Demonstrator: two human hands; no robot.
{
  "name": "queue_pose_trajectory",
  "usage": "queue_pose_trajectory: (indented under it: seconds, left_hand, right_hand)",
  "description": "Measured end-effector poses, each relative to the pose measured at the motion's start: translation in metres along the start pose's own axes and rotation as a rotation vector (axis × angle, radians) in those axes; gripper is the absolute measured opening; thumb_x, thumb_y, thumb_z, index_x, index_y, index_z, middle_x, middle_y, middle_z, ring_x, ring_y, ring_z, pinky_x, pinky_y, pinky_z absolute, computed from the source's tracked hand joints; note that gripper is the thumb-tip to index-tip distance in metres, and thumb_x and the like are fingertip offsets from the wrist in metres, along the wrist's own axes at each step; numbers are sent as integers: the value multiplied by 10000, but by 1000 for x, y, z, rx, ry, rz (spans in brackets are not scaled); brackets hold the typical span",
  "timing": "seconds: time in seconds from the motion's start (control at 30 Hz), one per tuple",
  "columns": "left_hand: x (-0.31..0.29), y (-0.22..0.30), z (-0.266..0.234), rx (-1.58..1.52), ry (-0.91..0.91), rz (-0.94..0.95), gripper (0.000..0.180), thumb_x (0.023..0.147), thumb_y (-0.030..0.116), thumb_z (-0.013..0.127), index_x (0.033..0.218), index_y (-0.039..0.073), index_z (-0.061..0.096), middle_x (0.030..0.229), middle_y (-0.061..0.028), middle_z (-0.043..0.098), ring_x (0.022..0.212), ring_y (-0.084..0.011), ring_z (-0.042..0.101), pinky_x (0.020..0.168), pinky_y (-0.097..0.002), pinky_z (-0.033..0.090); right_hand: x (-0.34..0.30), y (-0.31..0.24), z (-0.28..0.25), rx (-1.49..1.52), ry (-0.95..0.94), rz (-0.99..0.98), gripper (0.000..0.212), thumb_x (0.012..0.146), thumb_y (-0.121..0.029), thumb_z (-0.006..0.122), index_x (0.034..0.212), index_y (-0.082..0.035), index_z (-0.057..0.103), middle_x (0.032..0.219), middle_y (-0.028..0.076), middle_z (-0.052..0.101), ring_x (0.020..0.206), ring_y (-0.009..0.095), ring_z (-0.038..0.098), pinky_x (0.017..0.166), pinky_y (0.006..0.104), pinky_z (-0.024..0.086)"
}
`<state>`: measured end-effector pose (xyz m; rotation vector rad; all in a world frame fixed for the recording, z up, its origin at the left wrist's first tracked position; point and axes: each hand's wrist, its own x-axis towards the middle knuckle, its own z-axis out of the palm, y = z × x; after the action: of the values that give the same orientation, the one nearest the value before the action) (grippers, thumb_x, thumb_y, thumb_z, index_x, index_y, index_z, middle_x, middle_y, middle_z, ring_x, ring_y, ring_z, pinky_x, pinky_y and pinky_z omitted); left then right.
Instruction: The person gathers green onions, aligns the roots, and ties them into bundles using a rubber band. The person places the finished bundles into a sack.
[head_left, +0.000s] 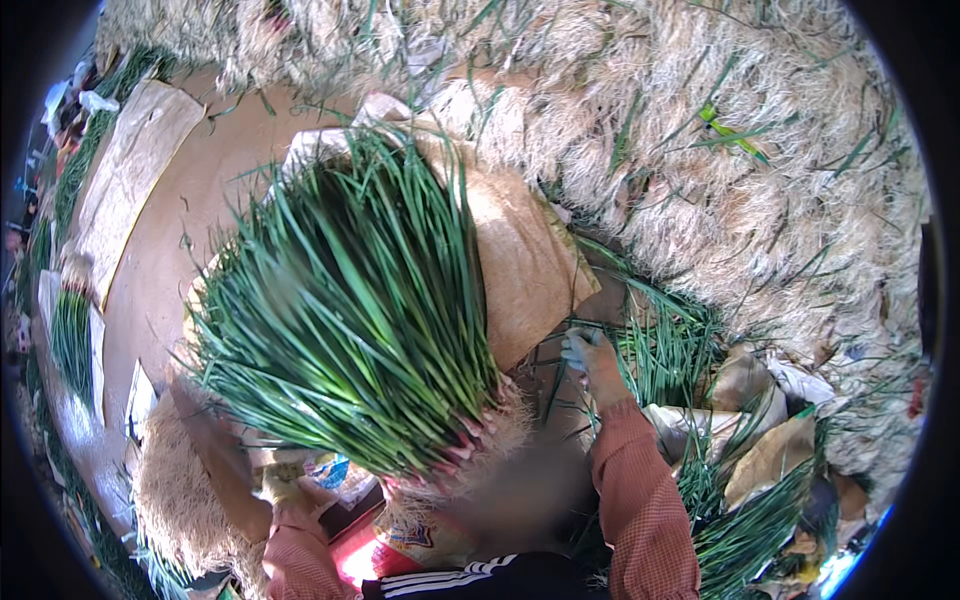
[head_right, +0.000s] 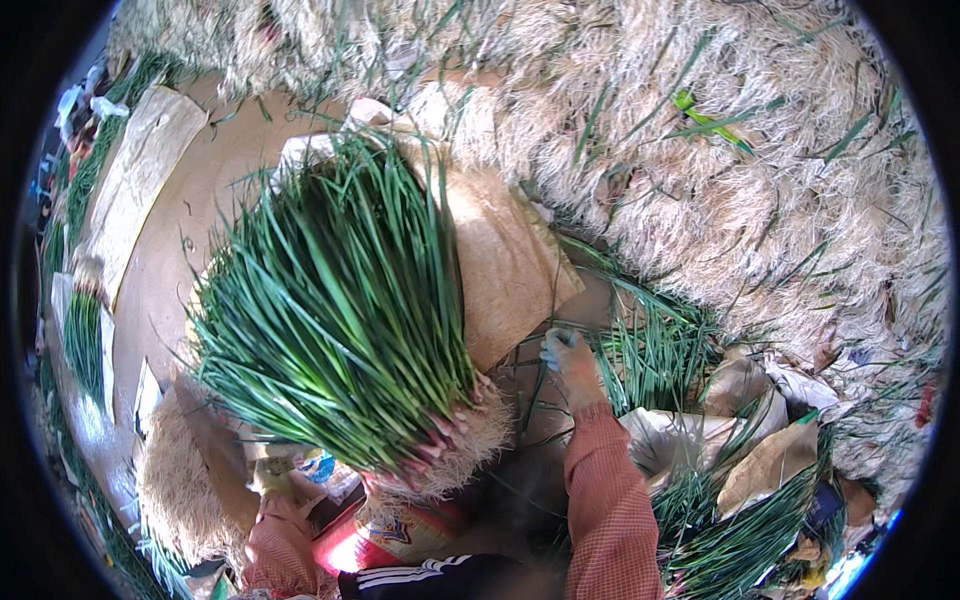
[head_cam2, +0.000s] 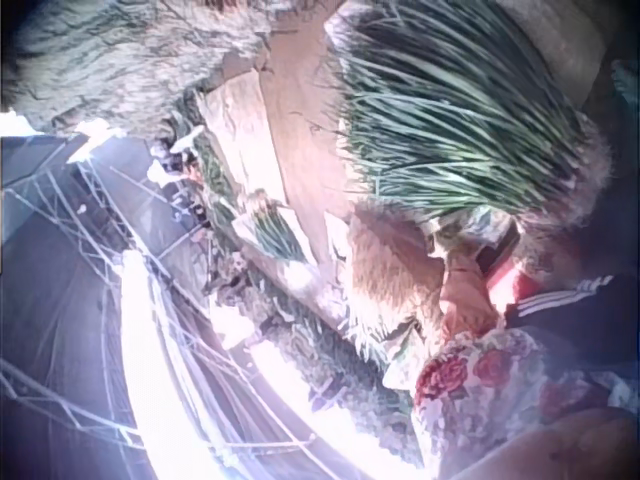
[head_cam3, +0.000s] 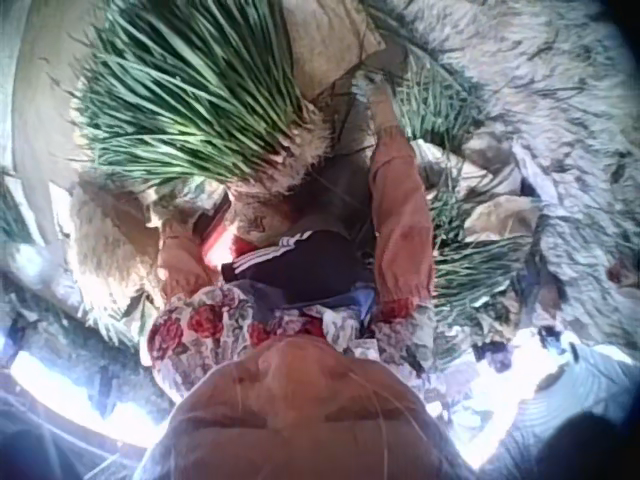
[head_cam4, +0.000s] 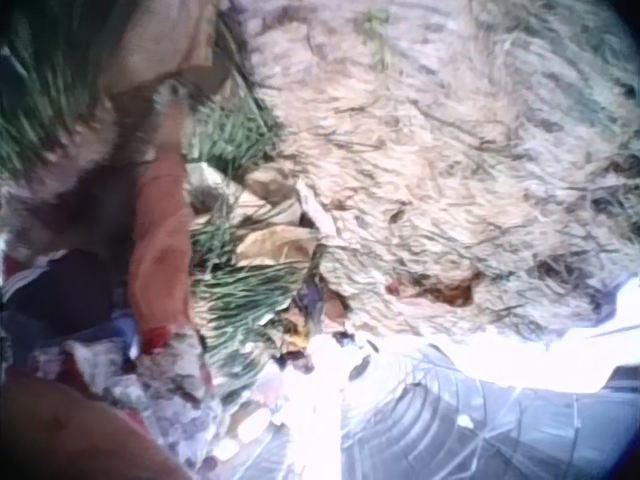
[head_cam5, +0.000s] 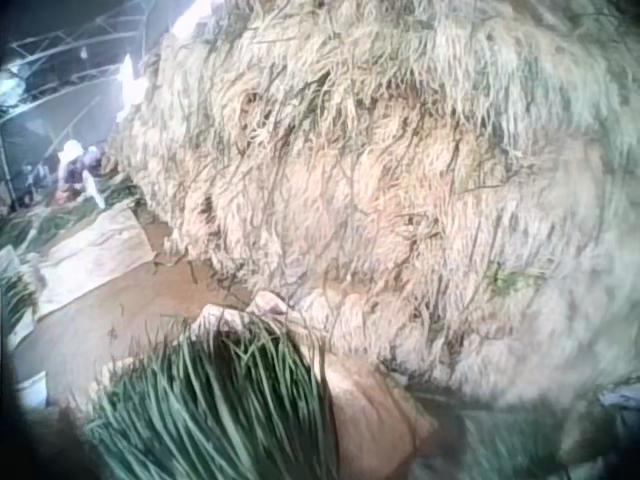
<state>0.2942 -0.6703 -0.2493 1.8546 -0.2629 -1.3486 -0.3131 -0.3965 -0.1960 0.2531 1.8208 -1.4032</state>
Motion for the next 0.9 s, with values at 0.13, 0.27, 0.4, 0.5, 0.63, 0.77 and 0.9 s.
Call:
queue_pose_trajectory:
  seconds: [0.13,0.27,0.4,0.5,0.63,0.77,0.9]
  left_hand:
    - [-23,32,11,-1,7,378,362,812,13,476,1142,103,594,1119,-54,558,1020,-228,543,871,-352,488]
    - [-124,60,81,-137,-318,439,563,790,-116,379,1279,132,508,1285,-63,465,1164,-208,478,998,-375,434]
    - [-126,72,83,367,-490,684,450,769,-112,352,1097,86,589,1110,-46,571,1009,-188,549,888,-339,462]
    - [-125,65,122,334,-363,843,384,696,-144,343,871,54,620,856,-20,604,770,-138,549,764,-256,452]
    - [-127,66,147,233,-508,930,330,671,-164,344,755,45,585,758,-27,600,708,-111,535,708,-250,463]
    - [-176,74,180,338,-603,892,294,691,-146,375,754,24,606,760,-61,638,711,-151,571,714,-265,471]
    - [-216,73,224,629,-845,748,137,858,68,539,864,29,670,846,-66,671,810,-163,592,797,-288,453]
  right_hand:
    - [13,-8,13,128,-125,180,261,864,-188,629,1058,-25,564,864,46,628,699,137,597,618,267,467]
    - [47,40,31,10,-54,53,278,844,-211,612,1036,-19,551,908,94,628,747,236,618,689,387,497]
    - [77,57,52,647,278,-17,232,808,-154,647,1014,-136,540,871,9,570,714,162,536,659,336,450]
    - [73,37,48,702,377,-55,257,837,-249,600,1079,-184,539,958,21,578,794,179,549,732,362,450]
    - [68,5,39,727,87,-217,334,843,-183,568,1171,-135,532,999,51,591,881,204,582,794,397,483]
    - [-5,-37,62,797,-170,-254,314,834,-39,557,1146,-73,574,955,48,608,887,195,608,789,348,521]
    - [-101,-51,125,-204,-492,-490,162,833,-145,649,952,-41,613,820,58,623,766,218,624,699,350,509]
